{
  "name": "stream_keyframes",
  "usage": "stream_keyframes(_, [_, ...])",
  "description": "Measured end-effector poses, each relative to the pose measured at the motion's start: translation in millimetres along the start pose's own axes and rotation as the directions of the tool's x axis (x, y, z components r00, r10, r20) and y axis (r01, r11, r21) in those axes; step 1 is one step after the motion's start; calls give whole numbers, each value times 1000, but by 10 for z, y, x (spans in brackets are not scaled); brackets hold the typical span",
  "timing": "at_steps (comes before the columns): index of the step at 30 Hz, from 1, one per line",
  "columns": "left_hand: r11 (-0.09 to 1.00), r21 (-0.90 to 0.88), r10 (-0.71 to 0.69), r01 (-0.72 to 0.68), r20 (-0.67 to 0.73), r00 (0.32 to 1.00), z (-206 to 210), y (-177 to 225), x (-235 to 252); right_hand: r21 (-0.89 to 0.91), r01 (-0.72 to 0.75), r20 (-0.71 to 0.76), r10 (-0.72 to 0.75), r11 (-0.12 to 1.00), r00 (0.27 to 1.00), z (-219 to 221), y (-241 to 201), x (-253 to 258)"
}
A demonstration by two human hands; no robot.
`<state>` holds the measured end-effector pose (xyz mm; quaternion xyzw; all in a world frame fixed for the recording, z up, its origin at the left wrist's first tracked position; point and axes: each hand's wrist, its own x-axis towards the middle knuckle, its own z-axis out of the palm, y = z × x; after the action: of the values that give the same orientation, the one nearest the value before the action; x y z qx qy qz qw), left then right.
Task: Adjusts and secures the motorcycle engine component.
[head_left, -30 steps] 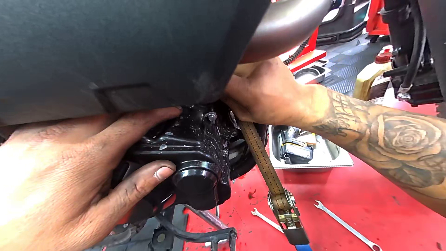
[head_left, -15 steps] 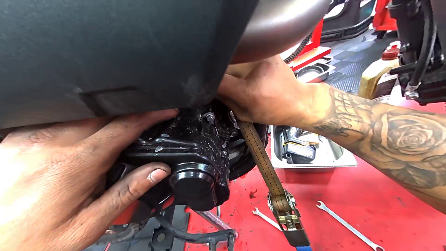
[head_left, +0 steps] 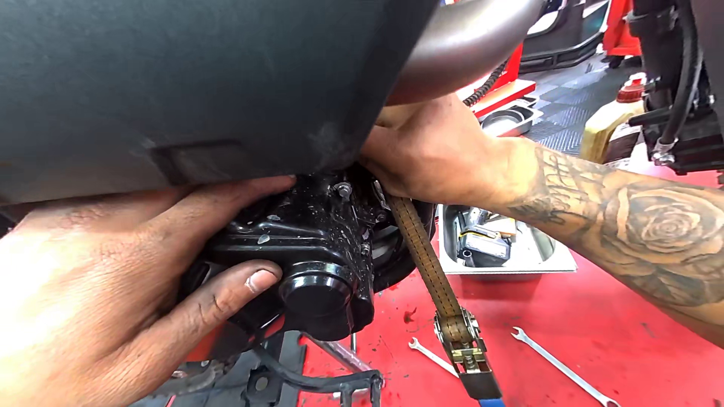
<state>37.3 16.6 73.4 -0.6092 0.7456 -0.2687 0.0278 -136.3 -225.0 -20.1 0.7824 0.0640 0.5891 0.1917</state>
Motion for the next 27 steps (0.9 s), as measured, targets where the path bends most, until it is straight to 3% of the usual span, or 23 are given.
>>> stream_keyframes(10, [997, -12, 77, -79, -116, 990, 55, -12, -42, 9, -36, -18, 36, 999, 999, -4, -13, 18])
stream_keyframes(15, [998, 65, 27, -25, -34, 999, 21, 36, -6, -9, -49, 14, 49, 999, 999, -34, -39, 20])
stream_keyframes(20, [995, 44, 92, -89, -83, 992, 24, -44, -4, 14, -14, 2, 14, 1000, 1000, -51, -19, 22])
stream_keyframes(27, [995, 76, 75, -71, -62, 995, 7, -38, -12, 6, -31, 23, 31, 999, 999, -63, -19, 18])
